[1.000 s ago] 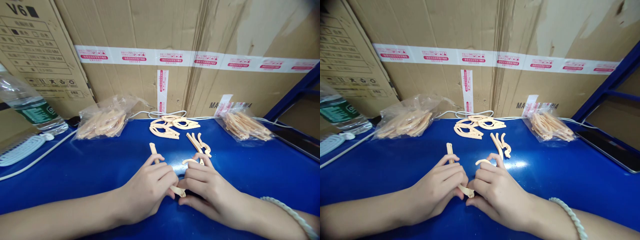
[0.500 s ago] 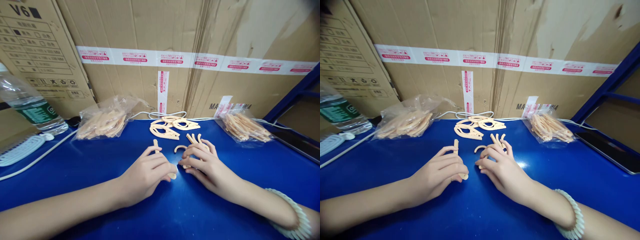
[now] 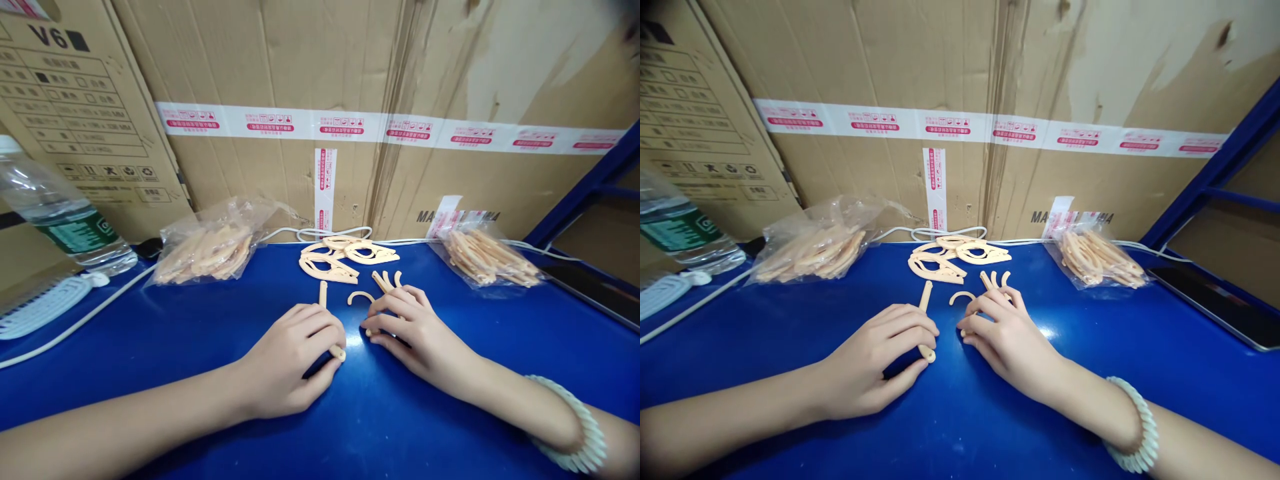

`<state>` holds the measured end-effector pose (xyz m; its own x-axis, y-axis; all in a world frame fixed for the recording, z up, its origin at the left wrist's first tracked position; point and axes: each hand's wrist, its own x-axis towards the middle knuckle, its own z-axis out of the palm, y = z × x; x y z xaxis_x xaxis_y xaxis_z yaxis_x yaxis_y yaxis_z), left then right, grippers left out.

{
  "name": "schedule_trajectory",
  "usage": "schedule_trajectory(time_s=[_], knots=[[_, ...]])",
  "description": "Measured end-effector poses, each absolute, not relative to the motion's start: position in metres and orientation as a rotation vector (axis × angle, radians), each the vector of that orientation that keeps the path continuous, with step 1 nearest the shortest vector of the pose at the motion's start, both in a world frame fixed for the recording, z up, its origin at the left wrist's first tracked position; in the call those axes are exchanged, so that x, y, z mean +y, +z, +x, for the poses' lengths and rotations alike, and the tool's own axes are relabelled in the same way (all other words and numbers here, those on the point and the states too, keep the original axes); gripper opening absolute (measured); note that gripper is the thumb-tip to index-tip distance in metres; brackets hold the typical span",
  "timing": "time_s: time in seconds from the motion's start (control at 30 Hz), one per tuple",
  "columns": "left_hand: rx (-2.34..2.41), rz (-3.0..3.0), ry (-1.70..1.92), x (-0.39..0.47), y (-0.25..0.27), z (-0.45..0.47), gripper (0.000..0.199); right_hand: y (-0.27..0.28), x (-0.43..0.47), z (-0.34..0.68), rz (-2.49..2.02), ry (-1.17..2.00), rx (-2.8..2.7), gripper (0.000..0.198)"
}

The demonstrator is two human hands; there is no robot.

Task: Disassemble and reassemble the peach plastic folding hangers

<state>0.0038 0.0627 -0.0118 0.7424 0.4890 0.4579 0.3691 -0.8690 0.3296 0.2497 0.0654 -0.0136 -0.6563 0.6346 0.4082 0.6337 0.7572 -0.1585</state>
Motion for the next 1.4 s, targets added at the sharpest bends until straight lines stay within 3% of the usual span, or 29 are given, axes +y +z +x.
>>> schedule_trajectory(time_s=[0.83, 1.4], knots=[[0.635, 2.803, 0.865, 0.0653, -0.0170, 0.0023, 0.007, -0.0152, 0.0654, 0.2477, -0.960, 0.133, -2.461, 0.011], [0.730, 2.740, 0.831, 0.0653, -0.0185, 0.0017, 0.009, -0.0201, 0.0649, 0.2510, -0.902, 0.124, -2.519, 0.023]])
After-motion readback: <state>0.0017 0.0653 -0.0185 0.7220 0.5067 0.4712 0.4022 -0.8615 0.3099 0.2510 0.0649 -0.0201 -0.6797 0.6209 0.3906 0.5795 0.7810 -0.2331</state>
